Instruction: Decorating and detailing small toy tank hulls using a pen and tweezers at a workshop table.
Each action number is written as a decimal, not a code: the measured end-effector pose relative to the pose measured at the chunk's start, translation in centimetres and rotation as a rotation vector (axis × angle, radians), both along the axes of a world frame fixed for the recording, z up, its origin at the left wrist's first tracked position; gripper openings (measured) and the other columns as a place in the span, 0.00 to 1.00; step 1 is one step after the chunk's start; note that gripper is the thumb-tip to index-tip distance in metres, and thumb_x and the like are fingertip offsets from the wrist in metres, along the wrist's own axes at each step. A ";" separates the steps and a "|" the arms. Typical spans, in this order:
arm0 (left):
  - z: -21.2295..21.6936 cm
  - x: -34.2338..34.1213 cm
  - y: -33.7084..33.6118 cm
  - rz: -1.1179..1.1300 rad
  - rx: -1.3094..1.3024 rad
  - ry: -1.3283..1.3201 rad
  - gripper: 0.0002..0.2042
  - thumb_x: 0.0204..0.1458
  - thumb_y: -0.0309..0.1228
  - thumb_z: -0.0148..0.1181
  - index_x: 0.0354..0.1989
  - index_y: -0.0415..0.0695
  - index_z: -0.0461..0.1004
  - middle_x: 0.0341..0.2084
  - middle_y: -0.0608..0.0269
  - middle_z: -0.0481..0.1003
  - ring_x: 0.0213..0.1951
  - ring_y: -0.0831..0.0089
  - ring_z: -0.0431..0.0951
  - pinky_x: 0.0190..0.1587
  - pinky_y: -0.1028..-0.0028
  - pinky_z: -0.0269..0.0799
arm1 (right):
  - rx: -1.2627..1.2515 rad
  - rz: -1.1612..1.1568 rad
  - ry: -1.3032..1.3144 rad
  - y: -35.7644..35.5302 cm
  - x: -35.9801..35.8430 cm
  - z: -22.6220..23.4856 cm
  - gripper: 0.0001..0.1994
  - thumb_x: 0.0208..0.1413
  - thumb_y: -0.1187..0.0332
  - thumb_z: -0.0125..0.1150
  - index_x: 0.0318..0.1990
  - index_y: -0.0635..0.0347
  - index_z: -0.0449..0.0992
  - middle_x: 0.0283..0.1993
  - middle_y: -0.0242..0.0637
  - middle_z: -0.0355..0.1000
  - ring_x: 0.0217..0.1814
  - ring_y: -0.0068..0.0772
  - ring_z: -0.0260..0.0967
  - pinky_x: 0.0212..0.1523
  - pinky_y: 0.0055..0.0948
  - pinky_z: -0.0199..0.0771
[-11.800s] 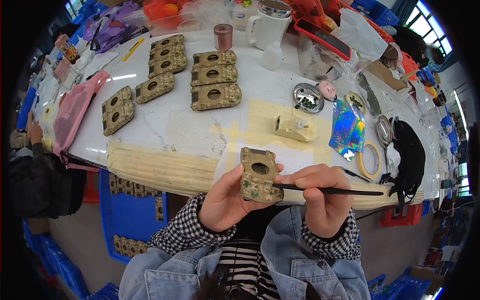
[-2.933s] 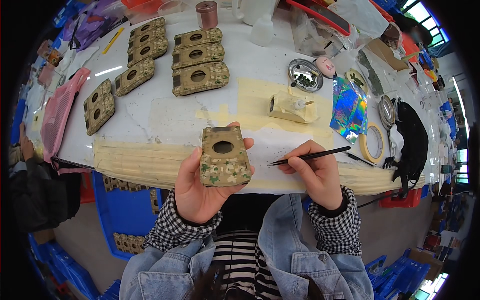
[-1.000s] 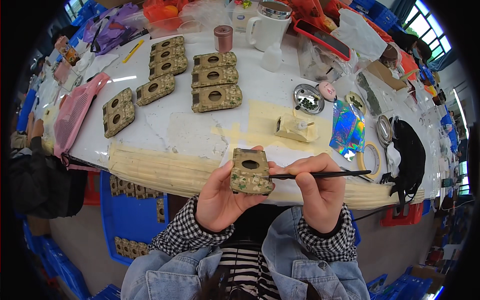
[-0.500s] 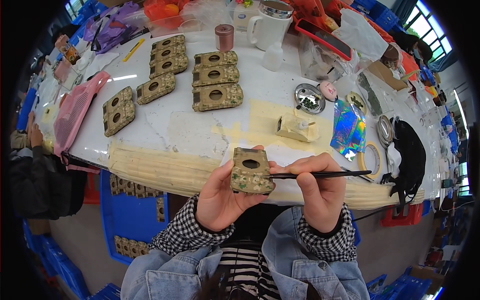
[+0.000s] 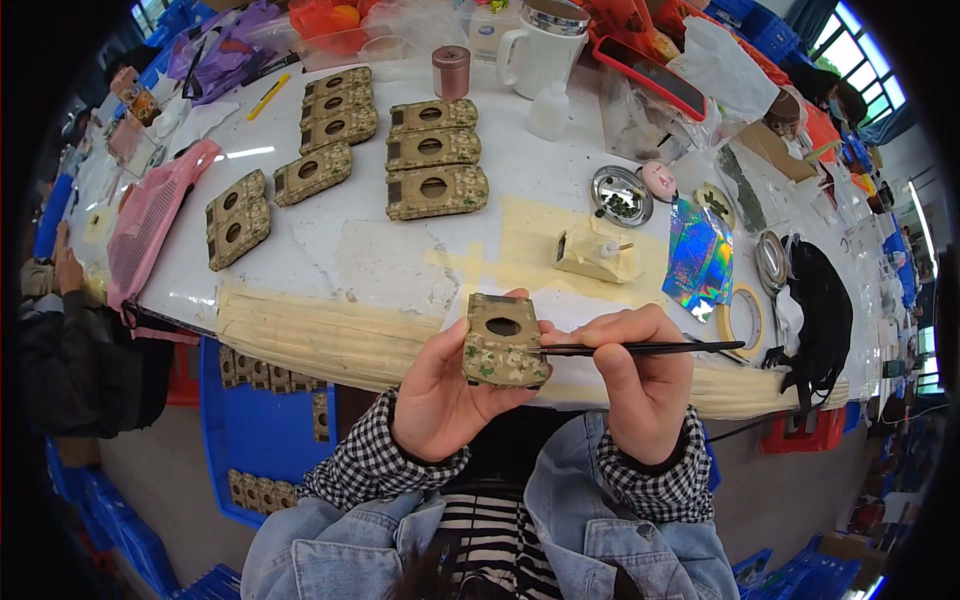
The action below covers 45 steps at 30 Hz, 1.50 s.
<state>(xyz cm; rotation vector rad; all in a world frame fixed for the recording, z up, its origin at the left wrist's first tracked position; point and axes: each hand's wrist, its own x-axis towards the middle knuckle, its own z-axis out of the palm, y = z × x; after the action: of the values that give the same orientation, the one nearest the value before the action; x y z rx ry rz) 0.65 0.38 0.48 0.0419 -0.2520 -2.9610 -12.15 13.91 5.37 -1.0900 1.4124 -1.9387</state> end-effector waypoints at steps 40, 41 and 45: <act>-0.1 -0.3 -0.1 0.003 0.042 -0.005 0.29 0.63 0.41 0.37 0.67 0.36 0.42 0.57 0.40 0.59 0.52 0.54 0.71 0.57 0.65 0.72 | 0.027 -0.010 0.011 -0.1 -0.2 0.2 0.06 0.59 0.76 0.55 0.41 0.69 0.68 0.41 0.41 0.71 0.45 0.26 0.69 0.48 0.23 0.67; 0.0 -0.3 -0.1 0.007 0.038 -0.011 0.29 0.62 0.41 0.37 0.67 0.36 0.42 0.57 0.40 0.59 0.52 0.54 0.71 0.57 0.65 0.72 | 0.029 -0.011 0.017 -0.1 -0.2 0.2 0.06 0.59 0.76 0.55 0.41 0.69 0.68 0.41 0.41 0.71 0.45 0.26 0.69 0.48 0.23 0.67; -0.2 -0.3 -0.1 0.005 0.032 0.006 0.29 0.62 0.41 0.37 0.66 0.36 0.42 0.57 0.40 0.60 0.53 0.55 0.71 0.57 0.65 0.71 | 0.021 -0.012 0.017 -0.2 -0.2 0.2 0.06 0.59 0.77 0.55 0.41 0.69 0.69 0.41 0.41 0.71 0.44 0.25 0.69 0.48 0.23 0.67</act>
<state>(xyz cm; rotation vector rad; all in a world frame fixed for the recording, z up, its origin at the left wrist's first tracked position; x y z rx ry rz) 0.39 0.27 0.28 0.0381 -0.2032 -2.9598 -12.33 13.72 5.57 -1.0930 1.4478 -1.9234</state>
